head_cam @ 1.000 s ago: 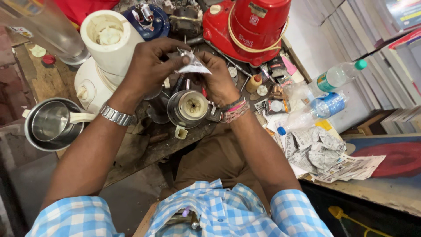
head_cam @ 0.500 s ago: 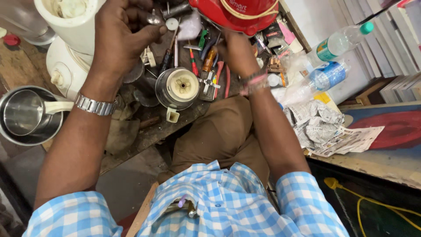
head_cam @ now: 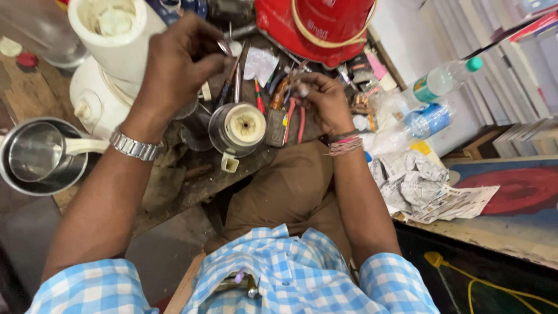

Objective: The person disassembles a blender jar, removes the blade assembly, and uses pliers and a screwdriver to adjust internal components. They then reassemble the jar and blade, testing the fit.

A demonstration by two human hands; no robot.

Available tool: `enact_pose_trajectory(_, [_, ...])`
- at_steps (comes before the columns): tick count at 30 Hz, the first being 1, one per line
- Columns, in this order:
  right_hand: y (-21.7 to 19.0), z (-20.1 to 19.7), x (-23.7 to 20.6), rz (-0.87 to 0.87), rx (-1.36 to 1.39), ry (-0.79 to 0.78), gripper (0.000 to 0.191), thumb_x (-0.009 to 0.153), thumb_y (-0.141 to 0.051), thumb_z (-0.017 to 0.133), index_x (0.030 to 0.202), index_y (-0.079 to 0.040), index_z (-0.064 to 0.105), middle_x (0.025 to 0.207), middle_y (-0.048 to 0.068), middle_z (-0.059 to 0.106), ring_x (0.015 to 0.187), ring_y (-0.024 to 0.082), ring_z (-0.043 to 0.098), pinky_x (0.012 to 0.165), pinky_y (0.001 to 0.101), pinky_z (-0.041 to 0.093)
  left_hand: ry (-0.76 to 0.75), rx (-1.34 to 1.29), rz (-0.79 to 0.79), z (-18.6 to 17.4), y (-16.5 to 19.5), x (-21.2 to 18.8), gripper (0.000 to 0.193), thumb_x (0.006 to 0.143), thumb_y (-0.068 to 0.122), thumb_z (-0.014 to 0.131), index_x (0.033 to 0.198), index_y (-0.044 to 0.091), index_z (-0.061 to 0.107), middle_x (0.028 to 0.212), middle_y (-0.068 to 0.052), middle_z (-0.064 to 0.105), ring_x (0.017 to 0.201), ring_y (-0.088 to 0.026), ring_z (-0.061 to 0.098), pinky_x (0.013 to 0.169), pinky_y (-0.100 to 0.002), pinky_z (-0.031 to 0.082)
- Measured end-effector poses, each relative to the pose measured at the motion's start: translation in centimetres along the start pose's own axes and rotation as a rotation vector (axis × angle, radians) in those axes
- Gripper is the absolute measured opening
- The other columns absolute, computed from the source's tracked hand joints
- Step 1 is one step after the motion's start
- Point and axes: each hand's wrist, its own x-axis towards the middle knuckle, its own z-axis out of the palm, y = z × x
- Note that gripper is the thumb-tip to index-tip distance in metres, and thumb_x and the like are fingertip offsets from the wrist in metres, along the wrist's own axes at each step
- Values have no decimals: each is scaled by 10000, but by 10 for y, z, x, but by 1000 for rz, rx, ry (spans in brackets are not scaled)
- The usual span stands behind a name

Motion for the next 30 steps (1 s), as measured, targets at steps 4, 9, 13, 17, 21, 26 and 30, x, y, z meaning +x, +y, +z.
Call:
enact_pose_trajectory(4, [-35, 20, 14, 68, 499, -132, 259, 1038, -8, 645, 1293, 36, 636, 1089, 104, 719, 890, 166, 711, 802, 306, 600, -88, 268, 147, 0, 2, 2, 259, 917, 51, 804, 1162, 1, 736, 926, -110, 748, 791, -145, 701, 702, -301, 557])
enact_pose_trajectory(9, [-63, 75, 30, -17, 240, -125, 269, 988, -43, 708, 1242, 35, 673, 1063, 77, 741, 880, 132, 697, 790, 276, 585, -44, 212, 118, -1, 2, 0, 222, 876, 51, 797, 1070, -14, 712, 930, -97, 764, 814, -107, 715, 719, -268, 573])
enact_pose_trajectory(13, [-81, 101, 31, -131, -34, -170, 281, 980, -77, 738, 1239, 27, 708, 1042, 41, 744, 886, 82, 669, 777, 244, 561, -23, 190, 74, -3, 3, 0, 135, 894, 64, 793, 1002, 6, 736, 867, -68, 765, 771, -89, 700, 677, -259, 562])
enact_pose_trajectory(17, [-93, 108, 29, -136, -122, -186, 292, 970, -61, 739, 1245, 33, 709, 1019, 45, 745, 865, 81, 660, 773, 245, 550, -12, 155, 68, -4, 5, 1, 105, 908, 59, 786, 989, 10, 741, 845, -46, 758, 756, -72, 690, 659, -249, 557])
enact_pose_trajectory(21, [-94, 108, 27, -128, -104, -199, 295, 966, -68, 724, 1245, 25, 696, 1048, 43, 753, 891, 77, 675, 787, 240, 559, -58, 42, -125, -4, 5, -1, 88, 913, 62, 763, 987, 15, 746, 746, -55, 713, 601, -89, 601, 522, -267, 449])
enact_pose_trajectory(26, [-90, 111, 29, -83, -93, -228, 285, 975, -69, 732, 1241, 27, 697, 1002, 57, 742, 829, 85, 648, 725, 241, 529, -50, 87, 117, -5, -1, 0, 92, 905, 10, 762, 992, -10, 744, 819, -41, 725, 687, -45, 636, 580, -214, 501])
enact_pose_trajectory(30, [-85, 114, 30, -45, 29, -217, 279, 976, -90, 724, 1229, 18, 682, 970, 49, 737, 809, 94, 664, 698, 234, 523, -75, -3, 36, -6, -6, 0, 65, 938, 27, 744, 995, -2, 748, 826, -32, 736, 722, -37, 645, 611, -202, 520])
